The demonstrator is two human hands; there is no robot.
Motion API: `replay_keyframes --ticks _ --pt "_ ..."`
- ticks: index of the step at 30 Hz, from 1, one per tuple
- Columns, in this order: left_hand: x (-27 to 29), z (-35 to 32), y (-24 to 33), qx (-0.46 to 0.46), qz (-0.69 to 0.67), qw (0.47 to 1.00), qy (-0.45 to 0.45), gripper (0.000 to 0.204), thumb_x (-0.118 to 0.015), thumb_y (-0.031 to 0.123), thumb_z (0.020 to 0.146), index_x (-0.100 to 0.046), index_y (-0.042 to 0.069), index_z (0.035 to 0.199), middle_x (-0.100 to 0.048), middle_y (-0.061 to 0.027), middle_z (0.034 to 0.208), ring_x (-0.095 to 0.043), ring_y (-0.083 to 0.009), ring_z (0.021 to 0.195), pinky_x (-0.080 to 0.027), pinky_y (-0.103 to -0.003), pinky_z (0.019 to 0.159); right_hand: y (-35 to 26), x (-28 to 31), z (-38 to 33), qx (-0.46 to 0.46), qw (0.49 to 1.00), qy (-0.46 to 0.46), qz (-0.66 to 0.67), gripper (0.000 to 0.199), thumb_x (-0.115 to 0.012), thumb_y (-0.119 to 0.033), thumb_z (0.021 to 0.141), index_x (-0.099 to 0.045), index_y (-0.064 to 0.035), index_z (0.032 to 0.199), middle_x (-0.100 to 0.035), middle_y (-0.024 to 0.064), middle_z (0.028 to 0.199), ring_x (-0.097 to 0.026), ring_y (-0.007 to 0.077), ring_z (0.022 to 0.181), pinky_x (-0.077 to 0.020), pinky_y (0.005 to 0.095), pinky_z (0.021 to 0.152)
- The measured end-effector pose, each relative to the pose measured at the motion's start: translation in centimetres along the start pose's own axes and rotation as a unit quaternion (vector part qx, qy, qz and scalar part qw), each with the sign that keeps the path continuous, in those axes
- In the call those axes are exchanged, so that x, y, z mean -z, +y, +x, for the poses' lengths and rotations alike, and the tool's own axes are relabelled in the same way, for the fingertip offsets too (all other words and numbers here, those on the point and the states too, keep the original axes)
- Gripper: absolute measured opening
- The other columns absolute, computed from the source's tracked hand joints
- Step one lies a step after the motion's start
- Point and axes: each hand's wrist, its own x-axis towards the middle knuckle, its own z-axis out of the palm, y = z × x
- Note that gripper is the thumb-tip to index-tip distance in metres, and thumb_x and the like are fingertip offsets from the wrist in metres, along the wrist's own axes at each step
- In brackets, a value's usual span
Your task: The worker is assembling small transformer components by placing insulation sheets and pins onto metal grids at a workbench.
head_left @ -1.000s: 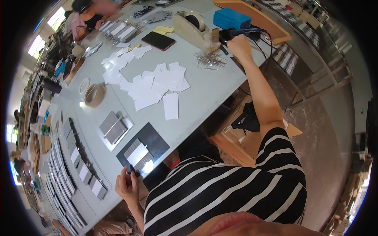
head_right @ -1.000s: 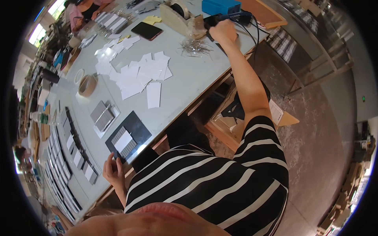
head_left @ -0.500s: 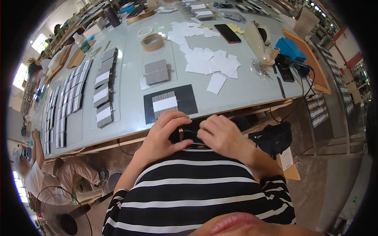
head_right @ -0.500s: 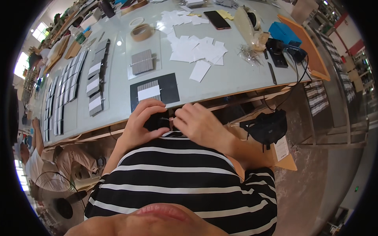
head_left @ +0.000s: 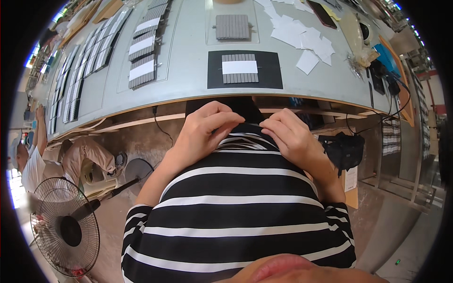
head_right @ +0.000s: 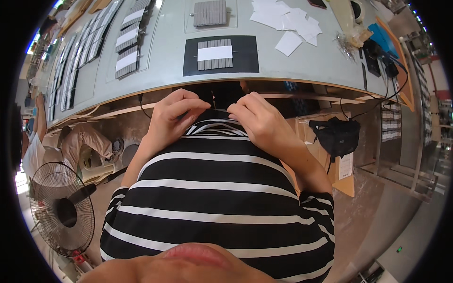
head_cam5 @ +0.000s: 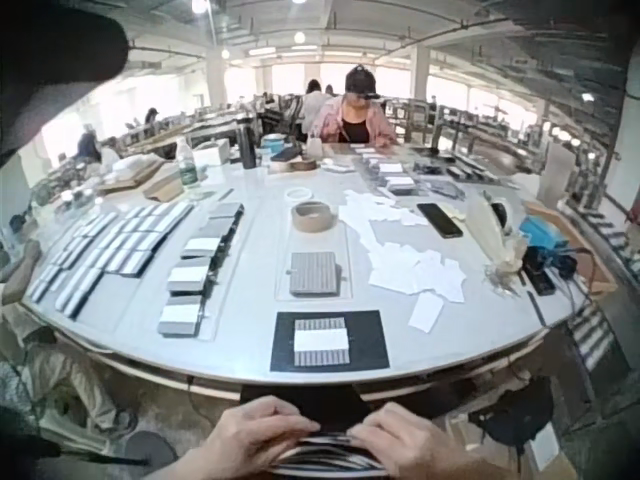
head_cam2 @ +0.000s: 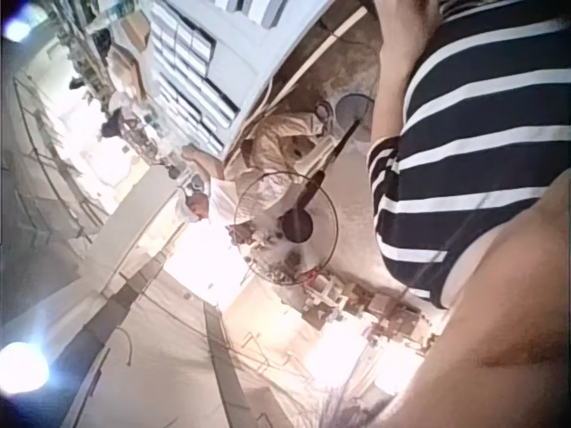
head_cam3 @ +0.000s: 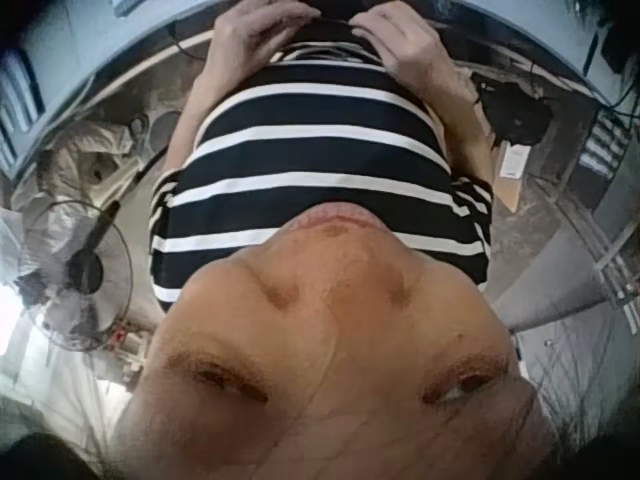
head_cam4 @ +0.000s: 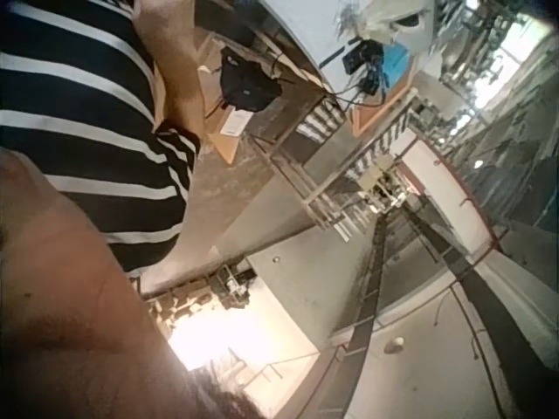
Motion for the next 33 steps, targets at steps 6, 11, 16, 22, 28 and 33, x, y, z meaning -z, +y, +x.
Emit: replay_keyframes --ticks 6,11,16,22,28,33 --pt "0.2 -1.0 0.2 0.159 -0.119 0.977 0.076 0.023 -0.076 0.004 0.083 -0.068 0.003 0.105 -0.068 -0.0067 0.082 -0.065 -0.0136 0.068 -0.053 -0.026 0.062 -0.6 -0.8 0.6 -0.062 0.996 0.040 0.050 0.016 -0.072 0.000 0.084 -0.067 -0.0001 0.100 -0.065 0.0111 0.087 -0.063 0.0252 0.075 -0.0519 0.0312 0.071" --pt "1.0 0.1 -0.1 0.160 -0.084 0.983 0.028 0.010 -0.076 0.002 0.082 -0.068 0.001 0.088 -0.068 -0.0059 0.083 -0.064 -0.0128 0.068 -0.051 -0.024 0.060 -0.6 -0.7 0.5 -0.316 0.918 0.014 0.237 0.018 -0.074 0.000 0.084 -0.065 -0.0013 0.100 -0.064 0.0063 0.086 -0.059 0.0127 0.073 -0.0479 0.0208 0.070" --pt "1.3 1.0 -1.8 0.113 -0.098 0.988 0.024 0.011 -0.075 0.000 0.082 -0.067 0.001 0.089 -0.067 -0.0063 0.090 -0.063 -0.0125 0.070 -0.050 -0.024 0.060 1.1 -1.1 1.3 -0.173 0.972 0.033 0.159 0.018 -0.074 0.004 0.081 -0.066 -0.0015 0.095 -0.061 0.0086 0.093 -0.062 0.0184 0.076 -0.0514 0.0262 0.068" --pt "1.4 1.9 -2.3 0.167 -0.124 0.978 0.015 0.009 -0.074 -0.003 0.082 -0.068 0.000 0.087 -0.067 -0.0056 0.090 -0.061 -0.0107 0.068 -0.049 -0.023 0.060 2.4 -1.1 2.3 -0.174 0.974 0.030 0.142 0.015 -0.071 0.007 0.082 -0.067 -0.0013 0.094 -0.061 0.0084 0.096 -0.065 0.0201 0.076 -0.0548 0.0280 0.065" --pt "1.5 2.6 -3.0 0.200 -0.171 0.964 0.034 0.008 -0.073 -0.003 0.083 -0.069 0.000 0.089 -0.068 -0.0057 0.088 -0.060 -0.0102 0.068 -0.049 -0.023 0.060 3.7 -0.7 3.5 -0.196 0.964 0.007 0.182 0.013 -0.070 0.007 0.084 -0.066 0.0002 0.095 -0.062 0.0087 0.095 -0.064 0.0200 0.075 -0.0539 0.0277 0.064" --pt "1.4 3.0 -3.2 0.234 -0.185 0.954 0.039 0.008 -0.073 -0.003 0.083 -0.069 0.000 0.090 -0.069 -0.0062 0.088 -0.059 -0.0102 0.068 -0.049 -0.023 0.060 4.2 -0.7 4.1 -0.221 0.955 0.018 0.199 0.012 -0.069 0.006 0.085 -0.067 0.0001 0.095 -0.062 0.0094 0.091 -0.062 0.0208 0.071 -0.0508 0.0280 0.061"
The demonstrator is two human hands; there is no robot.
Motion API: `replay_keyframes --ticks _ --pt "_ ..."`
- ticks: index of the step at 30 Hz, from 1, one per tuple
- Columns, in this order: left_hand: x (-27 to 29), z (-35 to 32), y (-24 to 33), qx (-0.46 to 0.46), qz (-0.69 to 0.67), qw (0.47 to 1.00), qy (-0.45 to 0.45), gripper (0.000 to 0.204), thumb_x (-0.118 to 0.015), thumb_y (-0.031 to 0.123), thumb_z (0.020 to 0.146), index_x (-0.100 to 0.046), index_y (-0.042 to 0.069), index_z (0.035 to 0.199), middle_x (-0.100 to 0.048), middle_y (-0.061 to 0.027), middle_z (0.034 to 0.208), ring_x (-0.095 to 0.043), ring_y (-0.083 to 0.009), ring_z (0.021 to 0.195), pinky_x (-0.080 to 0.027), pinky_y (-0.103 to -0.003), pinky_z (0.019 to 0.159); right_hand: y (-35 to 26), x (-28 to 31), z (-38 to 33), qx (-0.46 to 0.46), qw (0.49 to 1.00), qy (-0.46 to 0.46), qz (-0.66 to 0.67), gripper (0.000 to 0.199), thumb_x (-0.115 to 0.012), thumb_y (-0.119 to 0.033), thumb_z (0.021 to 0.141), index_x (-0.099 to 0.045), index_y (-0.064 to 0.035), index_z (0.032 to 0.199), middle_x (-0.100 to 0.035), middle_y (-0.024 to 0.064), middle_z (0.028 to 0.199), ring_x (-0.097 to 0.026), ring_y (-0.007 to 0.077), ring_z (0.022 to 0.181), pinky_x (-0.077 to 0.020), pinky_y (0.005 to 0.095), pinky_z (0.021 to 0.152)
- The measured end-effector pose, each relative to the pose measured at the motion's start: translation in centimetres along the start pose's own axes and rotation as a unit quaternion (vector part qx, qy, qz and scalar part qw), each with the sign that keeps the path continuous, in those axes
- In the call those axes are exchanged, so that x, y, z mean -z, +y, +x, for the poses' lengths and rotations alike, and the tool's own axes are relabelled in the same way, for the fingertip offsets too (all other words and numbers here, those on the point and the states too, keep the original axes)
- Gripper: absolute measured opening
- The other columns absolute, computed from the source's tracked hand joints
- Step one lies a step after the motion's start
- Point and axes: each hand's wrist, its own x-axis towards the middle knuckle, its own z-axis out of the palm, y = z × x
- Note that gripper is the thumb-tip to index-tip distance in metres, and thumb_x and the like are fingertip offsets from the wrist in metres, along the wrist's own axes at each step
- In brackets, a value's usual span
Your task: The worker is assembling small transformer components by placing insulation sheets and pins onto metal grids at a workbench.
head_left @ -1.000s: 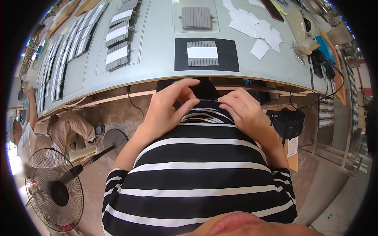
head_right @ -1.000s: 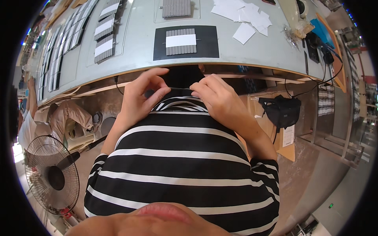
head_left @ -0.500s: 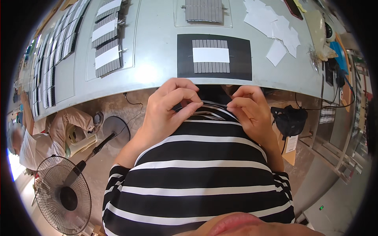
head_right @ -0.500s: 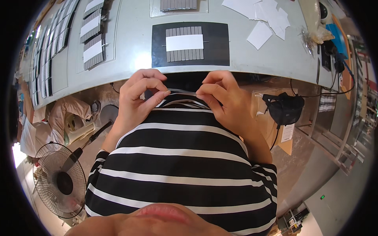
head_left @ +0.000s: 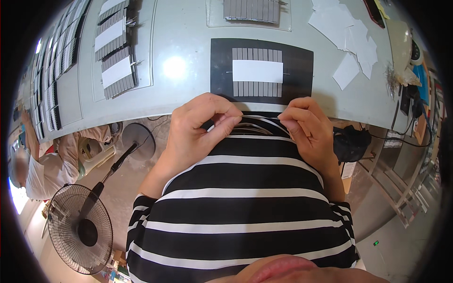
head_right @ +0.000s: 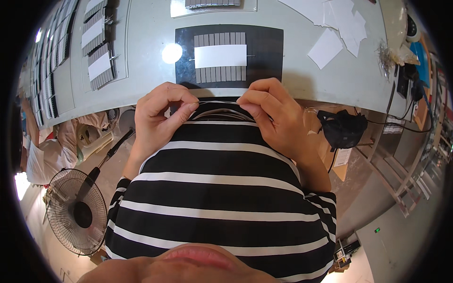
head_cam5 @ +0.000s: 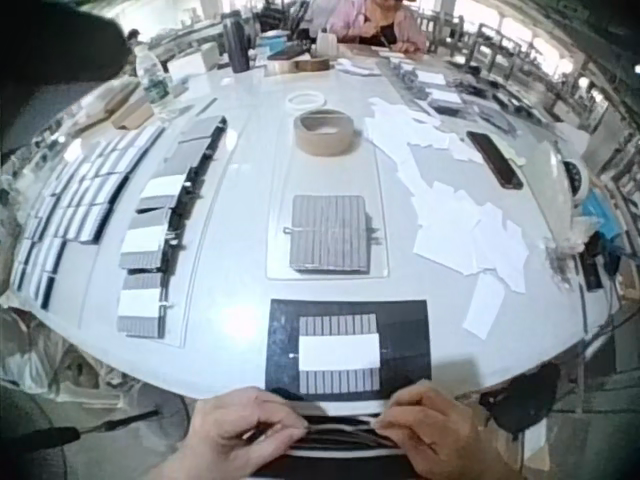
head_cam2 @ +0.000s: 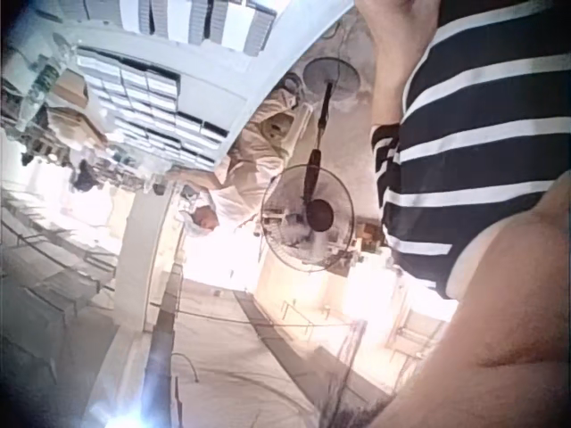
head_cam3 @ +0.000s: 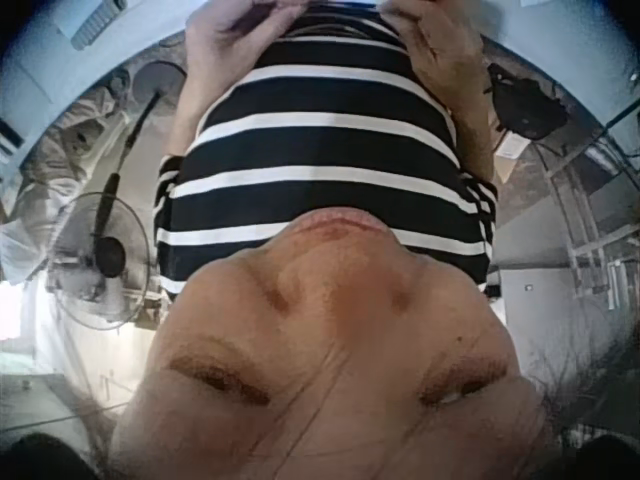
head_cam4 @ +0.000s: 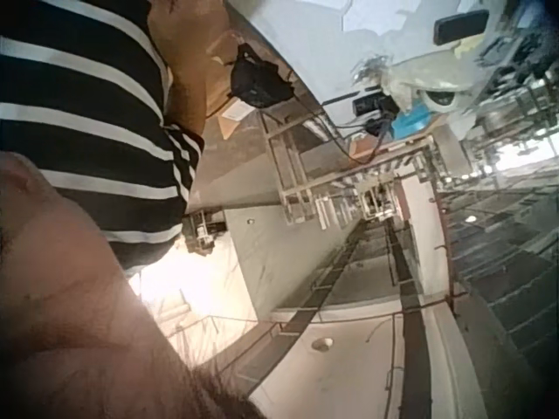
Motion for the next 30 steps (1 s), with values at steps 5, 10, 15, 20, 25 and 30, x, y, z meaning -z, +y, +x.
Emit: replay_keyframes --ticks 5,10,15,20,25,30 --pt "0.2 0.4 -0.2 0.031 -0.019 0.999 0.000 0.008 -0.072 -0.003 0.084 -0.070 0.000 0.091 -0.069 -0.0064 0.088 -0.059 -0.0095 0.068 -0.048 -0.022 0.060 0.0 0.0 0.3 -0.045 0.999 -0.007 0.012 0.010 -0.069 0.005 0.086 -0.067 -0.0005 0.094 -0.063 0.0091 0.088 -0.062 0.0217 0.072 -0.0505 0.0277 0.061" --pt "0.2 0.9 -0.2 0.055 -0.035 0.998 0.020 0.006 -0.071 -0.003 0.085 -0.071 -0.001 0.091 -0.068 -0.0043 0.084 -0.058 -0.0067 0.068 -0.047 -0.020 0.061 0.7 0.2 0.4 -0.001 0.999 -0.043 0.005 0.017 -0.064 0.006 0.091 -0.063 -0.0005 0.107 -0.061 0.0087 0.095 -0.054 0.0089 0.068 -0.0429 0.0210 0.057" --pt "-0.4 1.6 0.4 0.141 -0.078 0.985 0.062 0.013 -0.071 -0.002 0.086 -0.066 -0.002 0.098 -0.066 -0.0014 0.081 -0.057 -0.0035 0.069 -0.045 -0.018 0.060 -0.5 -0.2 2.2 -0.245 0.960 0.060 0.123 0.047 -0.073 0.005 0.082 -0.046 -0.0024 0.120 -0.065 0.0053 0.082 -0.057 0.0051 0.068 -0.0441 0.0179 0.062" --pt "-0.6 3.9 0.7 0.172 -0.038 0.979 0.104 0.022 -0.071 -0.002 0.084 -0.057 -0.002 0.101 -0.065 -0.0013 0.077 -0.054 -0.0027 0.064 -0.044 -0.018 0.057 0.2 0.1 4.4 -0.255 0.956 0.067 0.125 0.044 -0.075 0.003 0.080 -0.047 -0.0036 0.113 -0.065 0.0057 0.077 -0.057 0.0051 0.066 -0.0428 0.0176 0.060" --pt "-0.3 4.8 1.0 0.189 0.020 0.977 0.093 0.026 -0.074 0.001 0.080 -0.058 -0.001 0.100 -0.066 -0.0030 0.073 -0.053 -0.0039 0.059 -0.044 -0.019 0.054 -0.1 0.2 5.4 -0.266 0.962 0.037 0.045 0.044 -0.076 0.003 0.079 -0.046 -0.0044 0.111 -0.065 0.0059 0.075 -0.056 0.0057 0.064 -0.0429 0.0179 0.058" --pt "-0.1 5.4 1.0 0.218 0.051 0.972 0.077 0.029 -0.074 0.003 0.076 -0.058 -0.002 0.099 -0.065 -0.0037 0.071 -0.052 -0.0044 0.056 -0.044 -0.020 0.053 -0.1 0.2 5.7 -0.269 0.963 0.025 0.022 0.043 -0.075 0.003 0.079 -0.046 -0.0043 0.109 -0.064 0.0062 0.074 -0.056 0.0058 0.063 -0.0434 0.0181 0.058"
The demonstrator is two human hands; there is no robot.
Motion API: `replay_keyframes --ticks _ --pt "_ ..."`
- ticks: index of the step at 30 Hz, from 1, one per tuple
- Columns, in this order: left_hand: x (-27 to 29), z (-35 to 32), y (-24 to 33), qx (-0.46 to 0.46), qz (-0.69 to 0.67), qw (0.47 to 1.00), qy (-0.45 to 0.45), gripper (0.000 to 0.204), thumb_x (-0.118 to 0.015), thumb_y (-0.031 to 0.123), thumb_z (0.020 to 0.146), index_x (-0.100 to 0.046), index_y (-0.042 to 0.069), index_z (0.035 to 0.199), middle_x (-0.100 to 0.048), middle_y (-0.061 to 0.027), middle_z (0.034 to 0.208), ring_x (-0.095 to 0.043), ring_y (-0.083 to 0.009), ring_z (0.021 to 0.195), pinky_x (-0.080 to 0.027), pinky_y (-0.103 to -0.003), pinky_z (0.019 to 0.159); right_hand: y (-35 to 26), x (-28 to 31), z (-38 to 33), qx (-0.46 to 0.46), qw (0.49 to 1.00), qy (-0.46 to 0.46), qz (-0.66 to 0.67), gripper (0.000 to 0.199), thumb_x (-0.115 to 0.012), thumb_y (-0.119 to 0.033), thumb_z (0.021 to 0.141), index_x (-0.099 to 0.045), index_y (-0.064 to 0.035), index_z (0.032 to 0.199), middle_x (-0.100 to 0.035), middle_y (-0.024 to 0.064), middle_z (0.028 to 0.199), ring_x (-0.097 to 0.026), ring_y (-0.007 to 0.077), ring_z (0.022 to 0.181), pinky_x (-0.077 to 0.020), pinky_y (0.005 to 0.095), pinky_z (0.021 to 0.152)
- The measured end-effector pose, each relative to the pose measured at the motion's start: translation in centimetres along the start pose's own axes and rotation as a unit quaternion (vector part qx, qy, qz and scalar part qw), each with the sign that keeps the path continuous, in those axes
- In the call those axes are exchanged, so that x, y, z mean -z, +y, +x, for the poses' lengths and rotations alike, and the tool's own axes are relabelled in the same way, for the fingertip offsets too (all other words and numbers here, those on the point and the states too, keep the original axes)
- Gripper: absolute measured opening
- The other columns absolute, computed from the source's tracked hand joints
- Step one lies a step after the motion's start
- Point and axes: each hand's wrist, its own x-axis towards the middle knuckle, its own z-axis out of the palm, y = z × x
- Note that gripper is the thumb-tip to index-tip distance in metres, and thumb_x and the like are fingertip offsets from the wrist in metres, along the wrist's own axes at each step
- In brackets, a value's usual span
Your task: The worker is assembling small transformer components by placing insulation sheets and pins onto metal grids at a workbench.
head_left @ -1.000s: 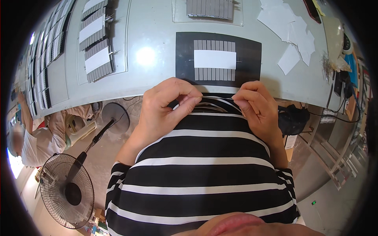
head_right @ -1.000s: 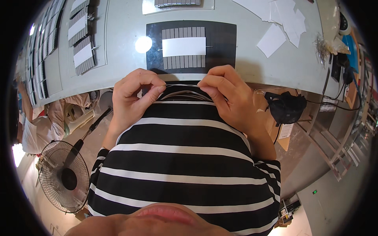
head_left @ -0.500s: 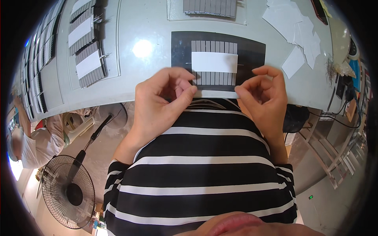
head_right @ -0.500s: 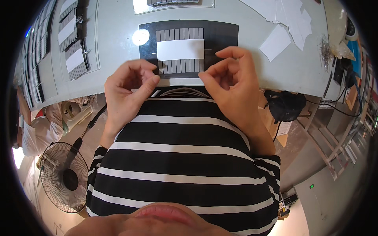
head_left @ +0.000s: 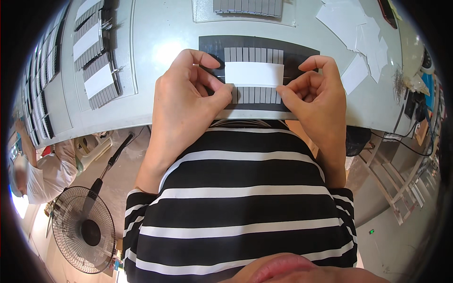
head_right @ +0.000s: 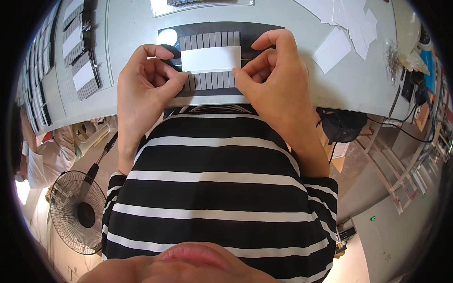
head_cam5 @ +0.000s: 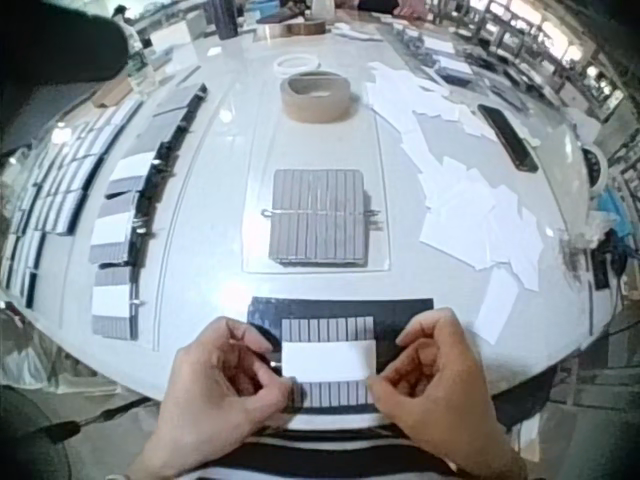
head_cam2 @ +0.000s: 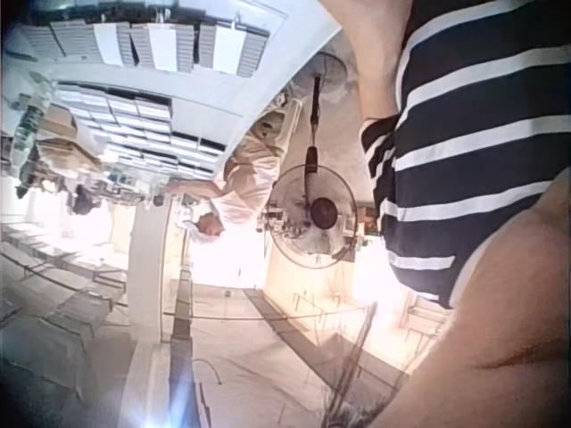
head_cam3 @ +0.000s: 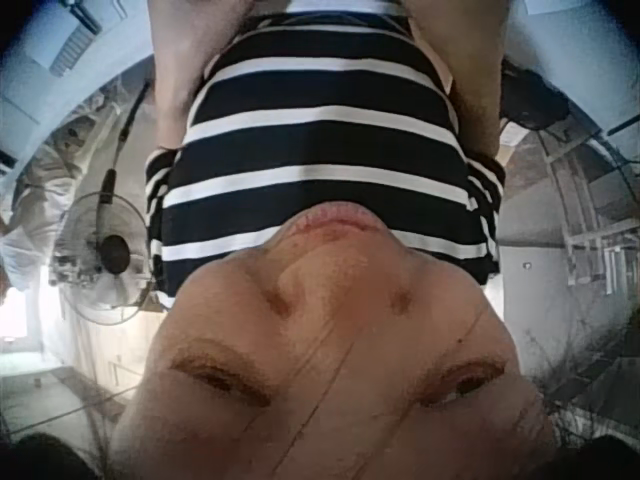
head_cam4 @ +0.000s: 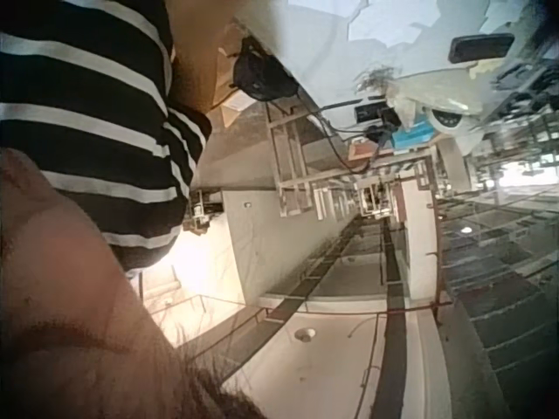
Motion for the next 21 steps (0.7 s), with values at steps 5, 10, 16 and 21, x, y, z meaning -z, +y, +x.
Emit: replay_keyframes --ticks 5,10,16,21 --pt "-0.02 0.06 0.11 0.002 0.006 1.000 -0.002 0.029 -0.074 0.003 0.075 -0.058 -0.003 0.099 -0.065 -0.0037 0.070 -0.052 -0.0046 0.056 -0.044 -0.020 0.053 -0.34 -0.06 -0.02 -0.008 1.000 -0.002 -0.012 0.042 -0.075 0.003 0.079 -0.046 -0.0042 0.108 -0.064 0.0063 0.074 -0.056 0.0059 0.063 -0.0436 0.0180 0.058" --pt "-0.09 0.07 0.30 0.002 0.016 1.000 -0.002 0.028 -0.074 0.003 0.076 -0.057 -0.002 0.098 -0.064 -0.0037 0.069 -0.053 -0.0052 0.056 -0.044 -0.021 0.054 -0.48 -0.13 -0.02 -0.010 0.999 0.000 -0.035 0.042 -0.075 0.003 0.079 -0.045 -0.0038 0.108 -0.064 0.0061 0.074 -0.056 0.0058 0.063 -0.0444 0.0179 0.058" --pt "-0.14 0.04 0.17 -0.006 0.020 1.000 0.000 0.028 -0.074 0.004 0.076 -0.057 -0.002 0.097 -0.064 -0.0032 0.069 -0.054 -0.0059 0.056 -0.045 -0.021 0.055 -0.34 -0.24 0.01 -0.005 0.999 0.001 -0.040 0.041 -0.074 0.003 0.079 -0.045 -0.0036 0.107 -0.064 0.0061 0.074 -0.056 0.0059 0.062 -0.0452 0.0181 0.058" --pt "-0.35 -0.03 0.25 -0.016 0.040 0.999 0.009 0.026 -0.073 0.003 0.076 -0.057 -0.002 0.097 -0.065 -0.0050 0.068 -0.056 -0.0087 0.055 -0.046 -0.023 0.055 -0.18 -0.50 0.03 -0.005 0.999 0.012 -0.045 0.039 -0.075 -0.001 0.078 -0.047 -0.0040 0.105 -0.065 0.0057 0.073 -0.057 0.0092 0.060 -0.0465 0.0228 0.058"
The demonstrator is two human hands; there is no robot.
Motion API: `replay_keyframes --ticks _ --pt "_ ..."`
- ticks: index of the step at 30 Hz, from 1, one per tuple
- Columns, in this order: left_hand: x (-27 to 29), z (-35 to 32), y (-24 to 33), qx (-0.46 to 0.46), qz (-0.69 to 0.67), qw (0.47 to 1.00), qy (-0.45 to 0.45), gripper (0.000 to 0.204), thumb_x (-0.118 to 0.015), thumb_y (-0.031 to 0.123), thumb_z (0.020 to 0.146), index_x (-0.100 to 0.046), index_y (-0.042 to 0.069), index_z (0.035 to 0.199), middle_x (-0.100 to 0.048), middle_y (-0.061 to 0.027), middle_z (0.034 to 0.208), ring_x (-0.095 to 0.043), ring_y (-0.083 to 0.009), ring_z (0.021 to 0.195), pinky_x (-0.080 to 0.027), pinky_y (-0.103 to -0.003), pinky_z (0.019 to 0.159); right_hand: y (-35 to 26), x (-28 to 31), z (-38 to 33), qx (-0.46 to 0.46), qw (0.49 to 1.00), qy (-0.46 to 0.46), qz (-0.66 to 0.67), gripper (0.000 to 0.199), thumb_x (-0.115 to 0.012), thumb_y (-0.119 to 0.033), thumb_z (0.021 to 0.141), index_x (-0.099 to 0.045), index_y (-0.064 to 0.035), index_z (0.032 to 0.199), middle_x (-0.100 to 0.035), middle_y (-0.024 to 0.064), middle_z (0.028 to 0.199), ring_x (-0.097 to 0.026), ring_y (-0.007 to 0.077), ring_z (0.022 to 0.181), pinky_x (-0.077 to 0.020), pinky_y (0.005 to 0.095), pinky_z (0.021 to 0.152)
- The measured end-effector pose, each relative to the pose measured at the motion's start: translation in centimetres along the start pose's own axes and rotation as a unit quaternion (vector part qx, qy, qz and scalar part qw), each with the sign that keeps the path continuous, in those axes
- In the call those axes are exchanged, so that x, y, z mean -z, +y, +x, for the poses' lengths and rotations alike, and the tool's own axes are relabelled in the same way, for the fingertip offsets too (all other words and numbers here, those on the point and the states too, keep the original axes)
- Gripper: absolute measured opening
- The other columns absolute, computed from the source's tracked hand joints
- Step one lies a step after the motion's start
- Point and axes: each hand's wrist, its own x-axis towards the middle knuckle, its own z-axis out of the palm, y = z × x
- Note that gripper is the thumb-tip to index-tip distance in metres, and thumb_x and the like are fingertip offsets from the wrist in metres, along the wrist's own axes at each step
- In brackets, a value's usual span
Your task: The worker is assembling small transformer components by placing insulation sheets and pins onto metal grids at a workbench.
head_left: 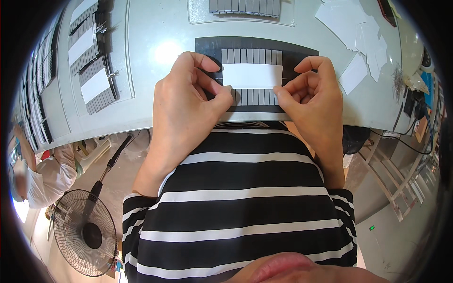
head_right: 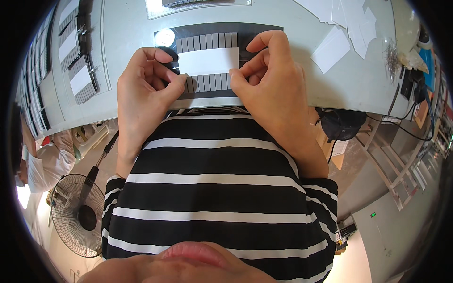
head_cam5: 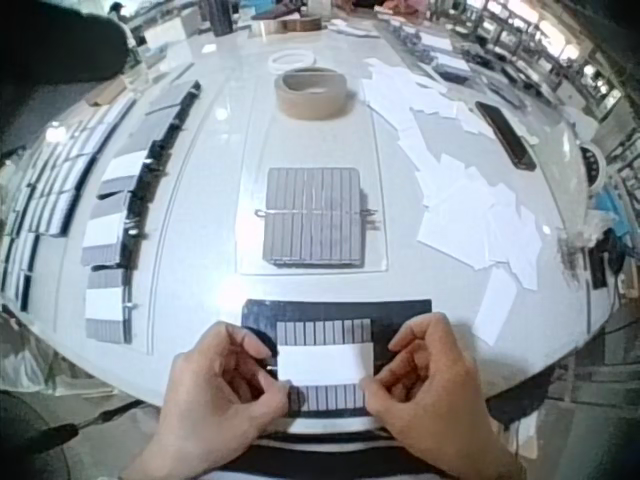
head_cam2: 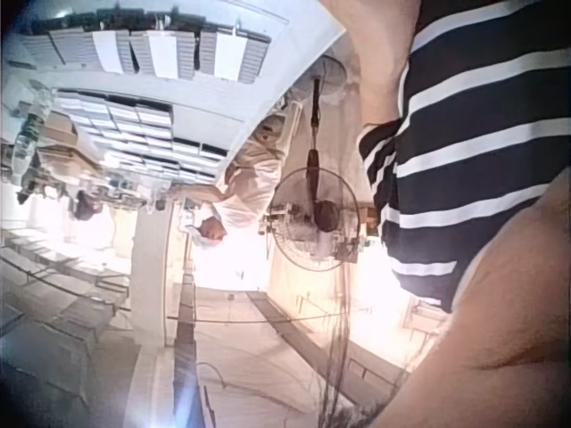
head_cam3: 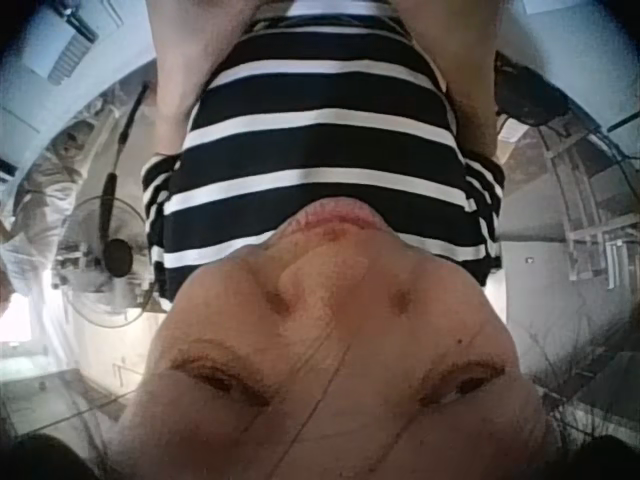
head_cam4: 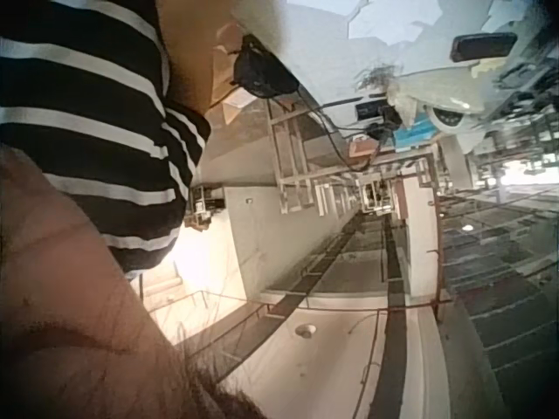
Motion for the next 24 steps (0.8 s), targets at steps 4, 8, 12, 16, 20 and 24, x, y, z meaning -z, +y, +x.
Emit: replay_keyframes --ticks 4,8,12,16,20,24 --pt "-0.1 -0.1 0.0 -0.010 0.014 1.000 0.002 0.026 -0.073 0.003 0.076 -0.057 -0.002 0.096 -0.066 -0.0066 0.067 -0.058 -0.0113 0.055 -0.047 -0.025 0.055 0.1 -0.3 -0.1 0.012 0.999 0.023 -0.020 0.036 -0.075 -0.006 0.076 -0.050 -0.0052 0.102 -0.065 0.0043 0.069 -0.057 0.0129 0.056 -0.0481 0.0279 0.057" --pt "-0.2 -0.1 -0.3 -0.030 0.033 0.999 -0.001 0.027 -0.073 0.003 0.077 -0.057 -0.002 0.097 -0.067 -0.0072 0.067 -0.060 -0.0134 0.055 -0.048 -0.026 0.055 0.1 -0.4 -0.2 0.023 0.998 0.027 -0.045 0.035 -0.076 -0.007 0.076 -0.051 -0.0057 0.100 -0.062 0.0030 0.068 -0.056 0.0125 0.056 -0.0482 0.0282 0.057" --pt "-0.1 -0.3 -0.3 -0.039 0.054 0.998 -0.005 0.031 -0.075 0.005 0.077 -0.056 -0.001 0.100 -0.064 -0.0060 0.068 -0.059 -0.0134 0.056 -0.048 -0.026 0.056 0.6 -0.1 -0.2 0.042 0.997 0.025 -0.058 0.032 -0.076 -0.007 0.077 -0.053 -0.0061 0.100 -0.058 0.0032 0.071 -0.055 0.0138 0.059 -0.0480 0.0286 0.058" --pt "0.3 -0.9 -1.1 -0.057 0.010 0.998 -0.003 0.034 -0.077 0.005 0.077 -0.055 -0.001 0.102 -0.059 -0.0049 0.072 -0.056 -0.0115 0.057 -0.047 -0.024 0.055 1.8 0.5 -0.9 0.064 0.994 0.028 0.085 0.027 -0.071 0.004 0.083 -0.055 -0.0042 0.102 -0.053 0.0017 0.086 -0.048 0.0057 0.069 -0.0404 0.0196 0.058" --pt "1.4 -2.0 -3.0 -0.082 -0.075 0.994 0.014 0.028 -0.078 0.001 0.079 -0.058 0.000 0.098 -0.058 -0.0039 0.079 -0.053 -0.0077 0.058 -0.043 -0.020 0.052 4.2 1.3 -1.1 0.310 0.946 0.068 -0.066 0.024 -0.073 0.002 0.083 -0.065 -0.0037 0.105 -0.053 0.0032 0.087 -0.048 0.0108 0.069 -0.0417 0.0235 0.060" --pt "2.0 -2.0 -4.1 -0.257 0.039 0.965 0.032 0.014 -0.079 0.002 0.078 -0.067 0.004 0.084 -0.058 -0.0035 0.079 -0.054 -0.0103 0.057 -0.042 -0.023 0.048 4.9 1.4 -1.4 0.413 0.873 0.037 -0.256 0.041 -0.079 -0.022 0.079 -0.071 -0.0119 0.118 -0.052 0.0032 0.091 -0.051 0.0201 0.077 -0.0470 0.0314 0.060"
